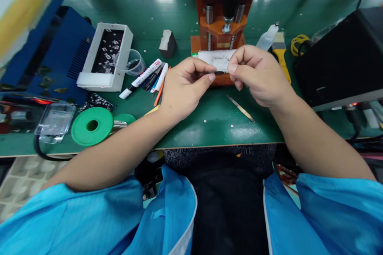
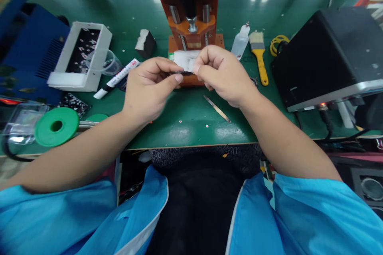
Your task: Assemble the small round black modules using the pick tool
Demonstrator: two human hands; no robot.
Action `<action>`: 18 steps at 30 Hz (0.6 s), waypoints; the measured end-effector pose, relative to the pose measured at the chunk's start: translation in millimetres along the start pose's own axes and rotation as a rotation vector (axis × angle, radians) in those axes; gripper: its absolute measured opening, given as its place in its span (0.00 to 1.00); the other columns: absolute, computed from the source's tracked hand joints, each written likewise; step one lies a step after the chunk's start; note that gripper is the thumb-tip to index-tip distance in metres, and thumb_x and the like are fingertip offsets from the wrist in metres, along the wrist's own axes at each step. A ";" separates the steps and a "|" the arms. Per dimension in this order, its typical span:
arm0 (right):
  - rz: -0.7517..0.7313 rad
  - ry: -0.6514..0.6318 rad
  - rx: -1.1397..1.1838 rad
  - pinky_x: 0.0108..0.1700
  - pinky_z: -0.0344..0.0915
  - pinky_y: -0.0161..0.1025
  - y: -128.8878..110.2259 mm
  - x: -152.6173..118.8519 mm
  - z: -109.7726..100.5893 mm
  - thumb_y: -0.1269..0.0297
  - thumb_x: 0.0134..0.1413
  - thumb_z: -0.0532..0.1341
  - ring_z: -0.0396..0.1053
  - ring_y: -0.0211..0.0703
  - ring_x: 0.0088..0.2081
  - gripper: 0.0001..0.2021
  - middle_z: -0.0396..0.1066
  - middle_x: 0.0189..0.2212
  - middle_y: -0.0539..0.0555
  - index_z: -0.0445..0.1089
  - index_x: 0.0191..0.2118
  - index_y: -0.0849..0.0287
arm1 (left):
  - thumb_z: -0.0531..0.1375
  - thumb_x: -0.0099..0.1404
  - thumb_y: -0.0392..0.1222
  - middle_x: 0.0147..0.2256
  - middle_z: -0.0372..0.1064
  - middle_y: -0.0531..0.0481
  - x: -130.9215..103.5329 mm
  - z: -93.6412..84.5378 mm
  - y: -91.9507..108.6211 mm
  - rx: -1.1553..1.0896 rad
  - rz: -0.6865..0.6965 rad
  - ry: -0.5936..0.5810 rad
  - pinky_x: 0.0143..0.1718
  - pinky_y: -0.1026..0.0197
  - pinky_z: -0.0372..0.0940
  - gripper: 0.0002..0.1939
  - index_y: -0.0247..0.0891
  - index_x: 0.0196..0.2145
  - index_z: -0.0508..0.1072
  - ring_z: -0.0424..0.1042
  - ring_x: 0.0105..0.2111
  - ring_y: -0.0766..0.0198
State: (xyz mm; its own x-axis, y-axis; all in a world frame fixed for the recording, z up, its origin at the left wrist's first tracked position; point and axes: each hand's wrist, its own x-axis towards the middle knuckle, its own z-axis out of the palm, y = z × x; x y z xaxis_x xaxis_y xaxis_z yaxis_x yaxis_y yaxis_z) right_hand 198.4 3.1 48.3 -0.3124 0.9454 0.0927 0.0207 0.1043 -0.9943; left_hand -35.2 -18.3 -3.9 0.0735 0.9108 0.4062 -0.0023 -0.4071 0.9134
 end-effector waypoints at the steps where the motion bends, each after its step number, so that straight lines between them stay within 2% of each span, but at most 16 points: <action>1: 0.031 -0.010 0.009 0.31 0.62 0.39 -2.3 -0.7 0.2 0.73 0.69 0.75 0.62 0.37 0.27 0.13 0.71 0.28 0.47 0.75 0.34 0.52 | 0.78 0.77 0.39 0.46 0.89 0.48 0.2 -2.3 -3.0 0.069 0.084 0.010 0.48 0.53 0.83 0.05 0.49 0.47 0.94 0.86 0.45 0.56; 4: 0.118 -0.054 0.034 0.30 0.63 0.37 -7.2 -1.7 0.0 0.69 0.69 0.80 0.64 0.35 0.27 0.15 0.75 0.29 0.48 0.77 0.34 0.54 | 0.75 0.81 0.39 0.51 0.90 0.47 0.6 -7.7 -6.9 0.248 0.253 0.054 0.52 0.49 0.85 0.08 0.51 0.51 0.93 0.88 0.52 0.52; 8: 0.220 -0.105 0.084 0.29 0.63 0.35 -8.9 -0.1 -1.6 0.61 0.71 0.84 0.67 0.34 0.27 0.17 0.78 0.30 0.49 0.79 0.35 0.55 | 0.71 0.83 0.36 0.57 0.90 0.45 -1.2 -9.5 -1.8 0.403 0.327 0.032 0.53 0.46 0.87 0.13 0.52 0.56 0.93 0.89 0.58 0.48; 10: 0.261 -0.109 0.099 0.28 0.63 0.34 -9.0 1.0 -1.2 0.61 0.71 0.84 0.67 0.34 0.27 0.18 0.79 0.30 0.49 0.79 0.34 0.55 | 0.70 0.82 0.34 0.60 0.90 0.44 -2.3 -9.2 2.1 0.455 0.375 -0.004 0.57 0.43 0.88 0.15 0.51 0.58 0.93 0.89 0.60 0.46; 12: 0.301 -0.094 0.102 0.28 0.61 0.33 -9.6 2.0 0.7 0.67 0.72 0.82 0.66 0.33 0.26 0.17 0.79 0.29 0.49 0.78 0.33 0.56 | 0.69 0.82 0.34 0.62 0.90 0.44 -3.1 -9.3 5.5 0.496 0.438 -0.042 0.63 0.40 0.88 0.17 0.50 0.60 0.92 0.90 0.62 0.46; 15: 0.349 -0.041 0.100 0.27 0.59 0.32 -12.5 2.8 5.9 0.80 0.71 0.74 0.65 0.32 0.24 0.17 0.77 0.26 0.49 0.77 0.30 0.57 | 0.70 0.83 0.35 0.64 0.89 0.44 -4.1 -10.1 8.1 0.533 0.479 -0.108 0.69 0.38 0.86 0.18 0.50 0.63 0.92 0.90 0.64 0.46; 18: 0.360 0.010 0.081 0.26 0.57 0.32 -16.8 2.6 10.1 0.86 0.69 0.68 0.64 0.32 0.23 0.20 0.76 0.24 0.48 0.76 0.28 0.56 | 0.73 0.83 0.39 0.67 0.88 0.43 -5.1 -9.7 4.9 0.478 0.417 -0.127 0.68 0.41 0.88 0.16 0.51 0.64 0.92 0.89 0.67 0.45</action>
State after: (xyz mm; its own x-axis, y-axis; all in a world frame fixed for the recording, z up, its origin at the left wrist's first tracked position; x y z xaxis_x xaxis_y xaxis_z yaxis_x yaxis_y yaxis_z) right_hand 187.6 0.8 64.7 -0.2894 0.9201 -0.2641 0.0523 -0.2603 -0.9641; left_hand -45.2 -24.3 -1.2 0.2801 0.6663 0.6911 0.3863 -0.7373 0.5543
